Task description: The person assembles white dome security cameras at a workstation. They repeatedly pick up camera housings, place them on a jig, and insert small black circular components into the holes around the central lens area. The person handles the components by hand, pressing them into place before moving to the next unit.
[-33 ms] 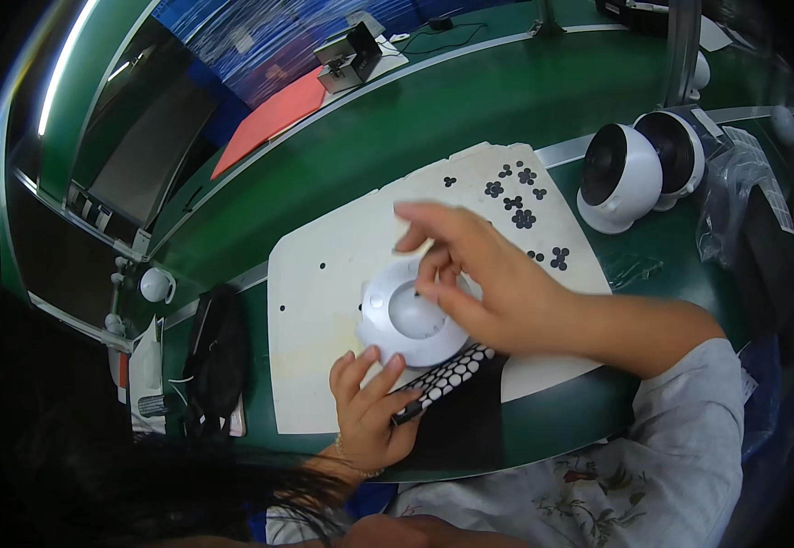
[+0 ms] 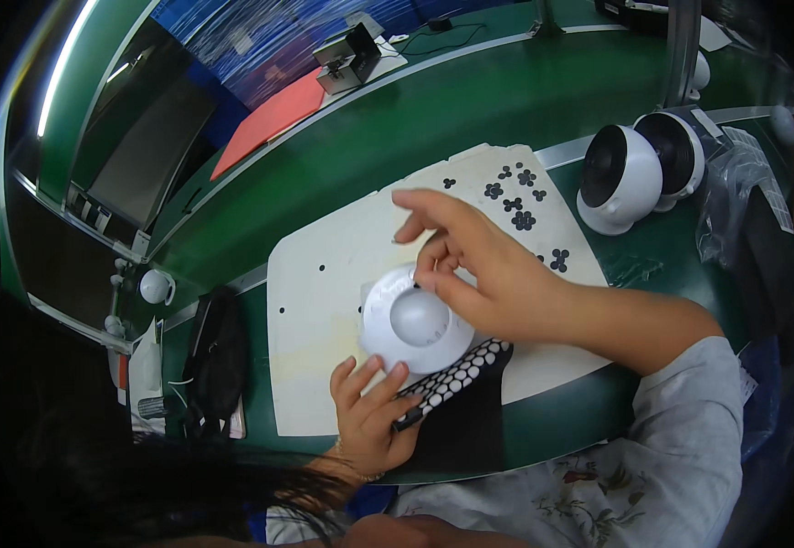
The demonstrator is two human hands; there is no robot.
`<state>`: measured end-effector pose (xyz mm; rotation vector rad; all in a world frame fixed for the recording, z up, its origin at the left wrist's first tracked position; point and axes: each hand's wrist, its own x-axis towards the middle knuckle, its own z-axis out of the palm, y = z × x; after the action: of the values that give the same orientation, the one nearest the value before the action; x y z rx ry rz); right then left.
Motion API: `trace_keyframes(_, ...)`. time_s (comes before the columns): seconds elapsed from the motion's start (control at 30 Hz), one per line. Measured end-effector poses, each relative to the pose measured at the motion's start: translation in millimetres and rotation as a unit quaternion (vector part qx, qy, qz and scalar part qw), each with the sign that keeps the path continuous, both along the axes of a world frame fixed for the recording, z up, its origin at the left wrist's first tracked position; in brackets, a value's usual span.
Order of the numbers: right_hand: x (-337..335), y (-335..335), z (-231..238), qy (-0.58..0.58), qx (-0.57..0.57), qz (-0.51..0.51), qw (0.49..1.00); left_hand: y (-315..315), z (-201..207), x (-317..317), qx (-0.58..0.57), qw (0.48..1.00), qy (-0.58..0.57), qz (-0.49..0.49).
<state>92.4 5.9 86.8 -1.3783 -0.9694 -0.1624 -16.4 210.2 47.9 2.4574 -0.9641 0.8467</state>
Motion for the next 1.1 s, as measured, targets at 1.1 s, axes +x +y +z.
trace_keyframes(1.1, -1.9, -3.6, 3.6, -0.372, -0.164, -0.204, 0.891, 4.9, -1.1, -4.7, 0.028, 0.999, 0.035, 0.003)
